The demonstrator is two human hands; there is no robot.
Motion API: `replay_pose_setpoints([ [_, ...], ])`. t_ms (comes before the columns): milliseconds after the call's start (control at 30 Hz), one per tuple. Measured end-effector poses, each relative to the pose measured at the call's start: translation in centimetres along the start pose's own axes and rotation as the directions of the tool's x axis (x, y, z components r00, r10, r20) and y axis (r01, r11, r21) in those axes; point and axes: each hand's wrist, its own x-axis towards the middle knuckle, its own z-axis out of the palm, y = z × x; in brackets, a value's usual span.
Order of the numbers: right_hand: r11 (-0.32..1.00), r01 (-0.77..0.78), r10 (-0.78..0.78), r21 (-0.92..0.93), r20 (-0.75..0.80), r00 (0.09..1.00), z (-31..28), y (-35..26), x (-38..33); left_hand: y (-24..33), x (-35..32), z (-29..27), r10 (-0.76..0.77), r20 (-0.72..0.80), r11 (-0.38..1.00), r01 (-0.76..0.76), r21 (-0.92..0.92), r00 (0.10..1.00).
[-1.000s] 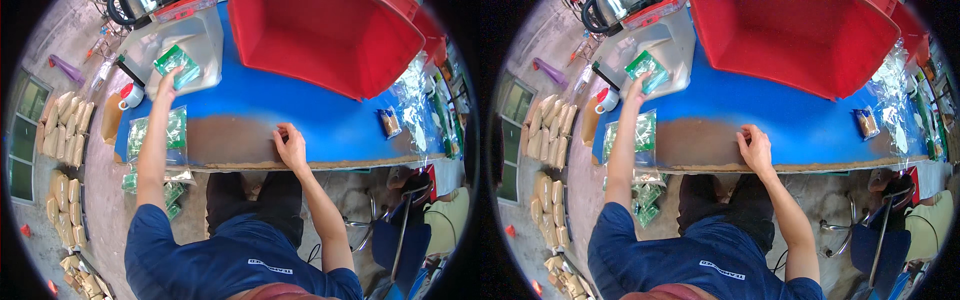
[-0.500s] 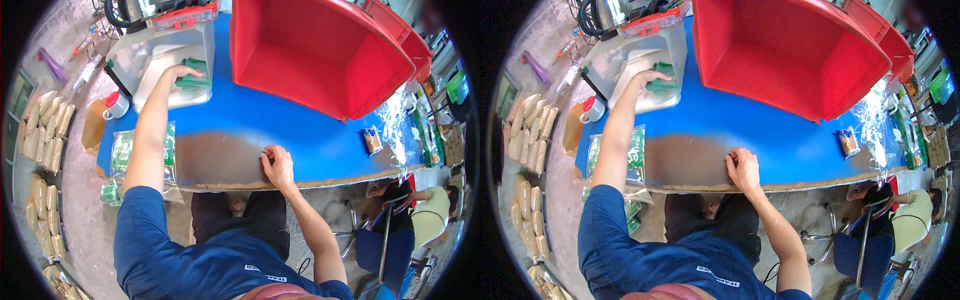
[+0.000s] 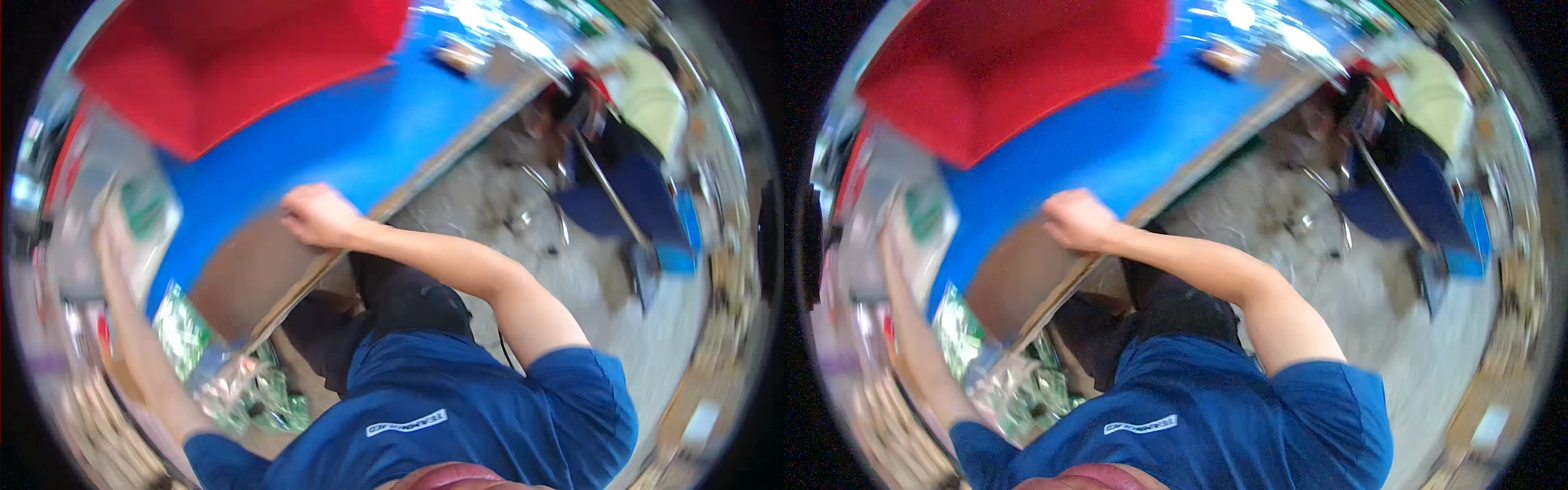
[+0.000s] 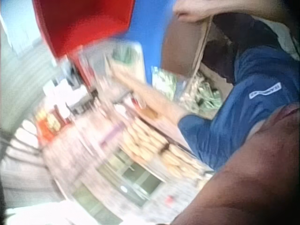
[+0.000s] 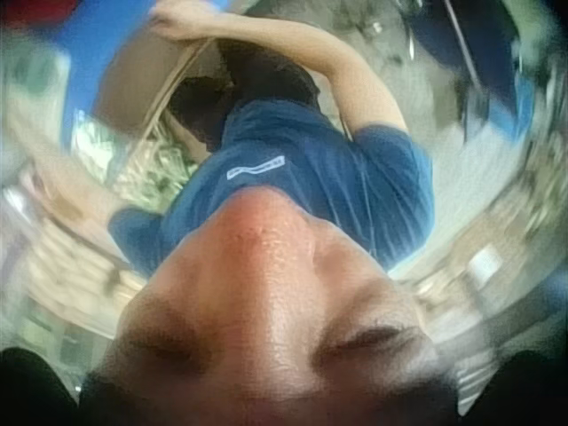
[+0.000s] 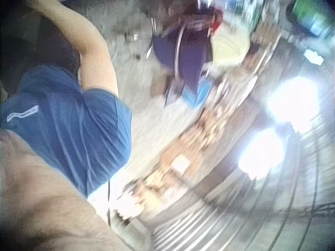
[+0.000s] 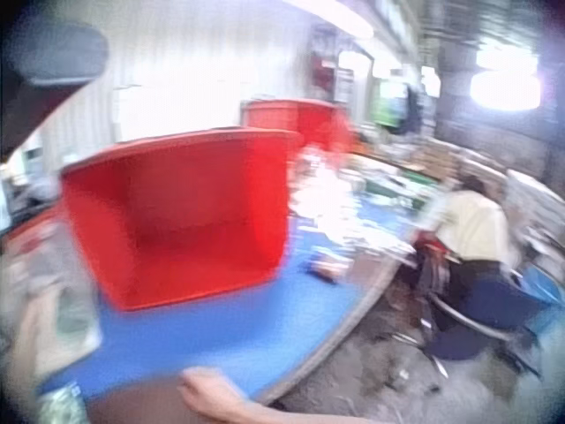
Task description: Counting and placing small green packets into a larger clear plastic bag.
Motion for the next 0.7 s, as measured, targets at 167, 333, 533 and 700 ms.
replay_pose_setpoints([
  [167,0.991,-0.098,0.102,-0.087,0.037,0.994,-1.1,3.0,-2.4,11.0,-6.5,22.6,0.356,-0.195,0.875,-0.400,-0.273,0.914],
  [333,0.991,-0.074,0.072,-0.112,-0.019,0.997,-1.8,3.1,-3.5,24.9,-24.8,26.7,0.558,0.076,0.783,-0.494,-0.377,0.826],
  [533,0.997,-0.041,0.035,-0.066,-0.089,0.995,-0.4,2.3,-3.3,35.4,-44.7,22.4,0.359,0.922,0.696,-0.617,-0.368,-0.145],
  [700,0.998,-0.065,0.066,0.010,-0.110,0.992,-1.2,2.2,-3.0,37.1,-47.9,20.1,0.339,0.404,0.552,-0.168,-0.817,-0.850],
])
